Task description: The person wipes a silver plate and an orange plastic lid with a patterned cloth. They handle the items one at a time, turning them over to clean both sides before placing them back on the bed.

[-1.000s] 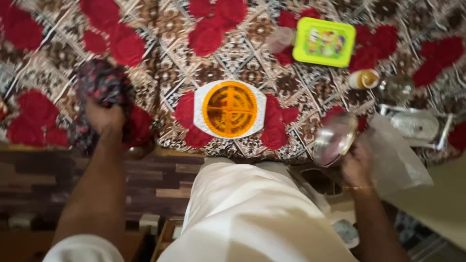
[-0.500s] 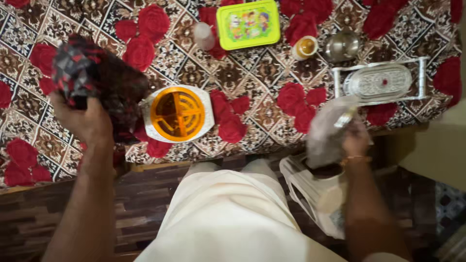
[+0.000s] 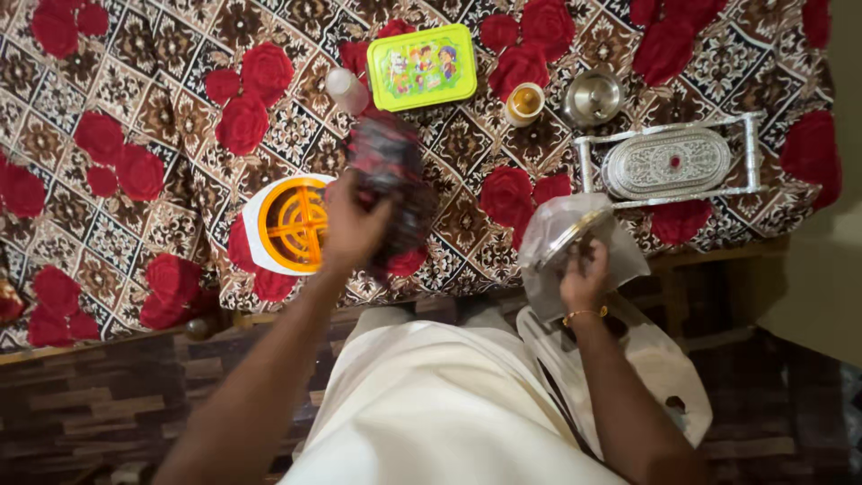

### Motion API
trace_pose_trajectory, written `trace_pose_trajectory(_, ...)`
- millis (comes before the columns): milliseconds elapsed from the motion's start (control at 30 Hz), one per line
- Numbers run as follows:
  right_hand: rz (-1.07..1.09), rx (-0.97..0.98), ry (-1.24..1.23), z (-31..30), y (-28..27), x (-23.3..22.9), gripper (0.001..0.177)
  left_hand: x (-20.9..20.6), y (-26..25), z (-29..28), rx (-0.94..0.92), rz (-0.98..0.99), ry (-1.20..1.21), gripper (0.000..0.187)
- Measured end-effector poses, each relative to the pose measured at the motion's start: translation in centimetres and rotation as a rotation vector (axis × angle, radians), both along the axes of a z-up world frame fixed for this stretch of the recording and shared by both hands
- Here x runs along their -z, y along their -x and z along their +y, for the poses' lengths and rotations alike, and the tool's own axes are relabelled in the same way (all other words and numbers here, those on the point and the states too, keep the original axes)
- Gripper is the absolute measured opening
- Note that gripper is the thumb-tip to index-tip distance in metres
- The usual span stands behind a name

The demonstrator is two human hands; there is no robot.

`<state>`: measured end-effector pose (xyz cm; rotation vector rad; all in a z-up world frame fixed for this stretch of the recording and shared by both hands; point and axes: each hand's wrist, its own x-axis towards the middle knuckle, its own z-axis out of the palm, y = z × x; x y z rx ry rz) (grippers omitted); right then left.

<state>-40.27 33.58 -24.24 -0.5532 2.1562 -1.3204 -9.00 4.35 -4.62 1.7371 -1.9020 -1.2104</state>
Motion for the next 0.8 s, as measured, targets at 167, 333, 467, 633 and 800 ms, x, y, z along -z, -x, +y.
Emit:
trace_pose_trajectory(167, 0.046, -0.053, 0.046, -0.1, -0.9, -1.6, 0.034, 1.2, 5.8, 3.1, 0.144, -0.203, 0.279, 0.083)
trace_pose_trajectory(333, 0.024, -0.046, -0.061, -0.1, -2.0, -5.5, 0.039, 1.5, 10.8, 4.2, 0.529, -0.189, 0.460, 0.059)
trace_pose_trajectory(467, -0.076, -0.040, -0.003, 0.6, -2.3, -6.1, 0.043, 5.4, 14.9, 6.9, 0.724, 0.049, 0.083, 0.067)
trace_pose_trajectory(633, -0.130, -0.053, 0.106, 2.0, -0.4, -4.5, 0.046, 7.7, 19.3, 9.0, 0.504, -0.251, -0.369, 0.062)
trace_pose_trajectory(800, -0.339, 0.057, 0.325, 2.4, 2.9, -5.3, 0.037, 9.3, 20.4, 8.5, 0.359, -0.285, -0.426, 0.043)
